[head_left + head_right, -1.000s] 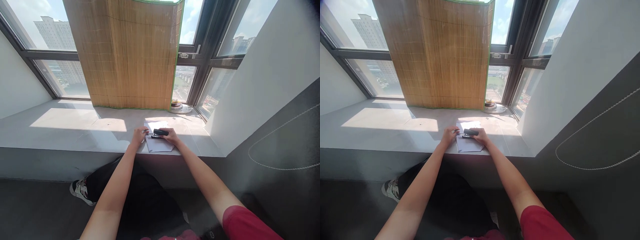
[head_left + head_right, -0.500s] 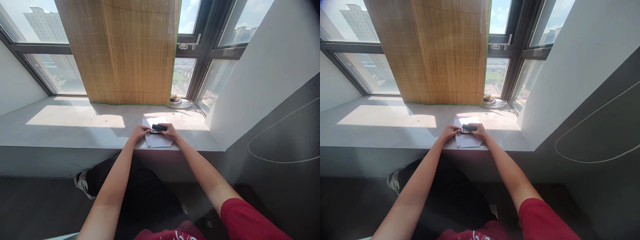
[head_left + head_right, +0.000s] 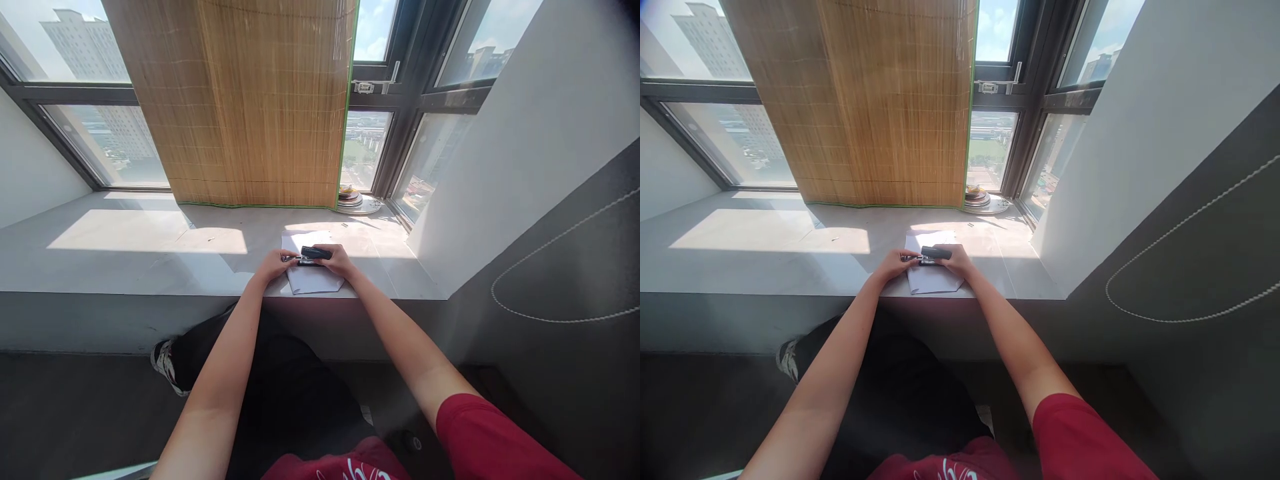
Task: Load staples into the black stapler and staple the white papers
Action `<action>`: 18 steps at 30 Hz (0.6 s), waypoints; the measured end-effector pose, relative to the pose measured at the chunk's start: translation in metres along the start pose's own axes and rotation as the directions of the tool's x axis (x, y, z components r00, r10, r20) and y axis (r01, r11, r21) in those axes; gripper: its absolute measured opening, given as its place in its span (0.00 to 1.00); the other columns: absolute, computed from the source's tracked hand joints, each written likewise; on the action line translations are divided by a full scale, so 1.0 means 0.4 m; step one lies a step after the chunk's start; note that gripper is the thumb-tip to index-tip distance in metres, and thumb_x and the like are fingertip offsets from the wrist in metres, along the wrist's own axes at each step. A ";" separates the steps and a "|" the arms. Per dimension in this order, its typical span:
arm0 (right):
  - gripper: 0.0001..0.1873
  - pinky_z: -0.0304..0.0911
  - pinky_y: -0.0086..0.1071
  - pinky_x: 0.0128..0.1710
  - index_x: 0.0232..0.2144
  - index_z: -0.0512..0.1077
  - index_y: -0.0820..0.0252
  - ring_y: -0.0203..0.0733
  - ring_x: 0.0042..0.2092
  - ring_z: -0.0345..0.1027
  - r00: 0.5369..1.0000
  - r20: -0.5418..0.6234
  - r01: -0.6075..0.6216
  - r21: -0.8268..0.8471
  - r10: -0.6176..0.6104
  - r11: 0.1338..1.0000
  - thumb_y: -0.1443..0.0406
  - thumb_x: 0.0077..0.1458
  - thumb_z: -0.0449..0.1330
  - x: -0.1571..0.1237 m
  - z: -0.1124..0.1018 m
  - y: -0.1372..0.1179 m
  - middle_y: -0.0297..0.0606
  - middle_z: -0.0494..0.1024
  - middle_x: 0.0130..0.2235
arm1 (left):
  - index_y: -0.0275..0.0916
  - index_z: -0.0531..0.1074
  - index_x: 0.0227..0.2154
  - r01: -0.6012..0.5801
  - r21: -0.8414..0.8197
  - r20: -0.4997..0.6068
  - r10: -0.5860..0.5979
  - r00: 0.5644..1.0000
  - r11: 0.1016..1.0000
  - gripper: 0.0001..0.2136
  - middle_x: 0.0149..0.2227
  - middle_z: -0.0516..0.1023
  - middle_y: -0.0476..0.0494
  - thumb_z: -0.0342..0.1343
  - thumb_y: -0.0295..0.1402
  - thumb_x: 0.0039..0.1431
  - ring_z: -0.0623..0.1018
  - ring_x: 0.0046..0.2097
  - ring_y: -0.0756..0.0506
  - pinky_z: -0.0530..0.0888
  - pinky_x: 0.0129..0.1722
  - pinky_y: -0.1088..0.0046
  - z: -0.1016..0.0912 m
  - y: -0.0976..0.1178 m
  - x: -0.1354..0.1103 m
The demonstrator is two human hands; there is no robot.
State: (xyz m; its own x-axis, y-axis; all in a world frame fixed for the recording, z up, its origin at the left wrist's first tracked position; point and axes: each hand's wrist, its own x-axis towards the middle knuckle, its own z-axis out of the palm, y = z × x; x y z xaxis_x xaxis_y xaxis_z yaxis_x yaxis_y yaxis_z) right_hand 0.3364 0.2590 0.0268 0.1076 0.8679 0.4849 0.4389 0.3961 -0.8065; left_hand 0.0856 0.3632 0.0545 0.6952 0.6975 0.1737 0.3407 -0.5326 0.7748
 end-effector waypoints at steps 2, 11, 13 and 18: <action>0.23 0.74 0.49 0.58 0.47 0.87 0.52 0.56 0.50 0.83 1.000 0.000 -0.007 0.013 0.007 1.000 0.55 0.47 0.78 0.000 -0.003 -0.001 0.38 0.89 0.47 | 0.42 0.89 0.45 0.008 -0.014 0.005 -0.008 1.000 1.000 0.19 0.47 0.89 0.40 0.65 0.48 0.57 0.84 0.51 0.34 0.77 0.56 0.56 -0.003 0.005 -0.002; 0.29 0.76 0.49 0.52 0.44 0.88 0.54 0.56 0.47 0.83 0.997 -0.047 -0.044 0.230 0.056 0.972 0.51 0.39 0.82 -0.011 -0.023 -0.009 0.39 0.88 0.44 | 0.40 0.87 0.51 -0.143 -0.226 0.042 0.156 0.987 0.964 0.27 0.57 0.85 0.35 0.65 0.56 0.61 0.82 0.61 0.31 0.74 0.67 0.51 -0.042 0.019 -0.026; 0.30 0.77 0.46 0.48 0.44 0.88 0.55 0.54 0.44 0.83 0.999 -0.001 -0.038 0.258 0.040 0.965 0.50 0.39 0.82 -0.015 -0.024 -0.020 0.40 0.88 0.42 | 0.40 0.87 0.52 -0.170 -0.233 0.112 0.200 0.973 0.958 0.26 0.57 0.85 0.34 0.65 0.56 0.62 0.82 0.61 0.32 0.74 0.66 0.51 -0.060 0.019 -0.038; 0.30 0.76 0.42 0.46 0.46 0.88 0.56 0.50 0.43 0.81 0.989 0.143 0.001 0.296 -0.046 0.955 0.50 0.43 0.81 -0.021 -0.027 -0.066 0.41 0.88 0.42 | 0.43 0.84 0.56 -0.284 -0.237 0.094 0.313 0.945 0.929 0.27 0.56 0.86 0.35 0.71 0.53 0.59 0.80 0.63 0.32 0.72 0.67 0.52 -0.067 0.035 -0.046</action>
State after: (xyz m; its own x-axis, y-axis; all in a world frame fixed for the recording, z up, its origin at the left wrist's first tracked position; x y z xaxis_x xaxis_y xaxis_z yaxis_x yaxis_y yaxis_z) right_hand 0.3334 0.2379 0.0475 -0.0413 0.8829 0.4678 0.1556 0.4681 -0.8698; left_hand 0.0606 0.3556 0.0782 0.8234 0.4471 0.3494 -0.0309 -0.5795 0.8144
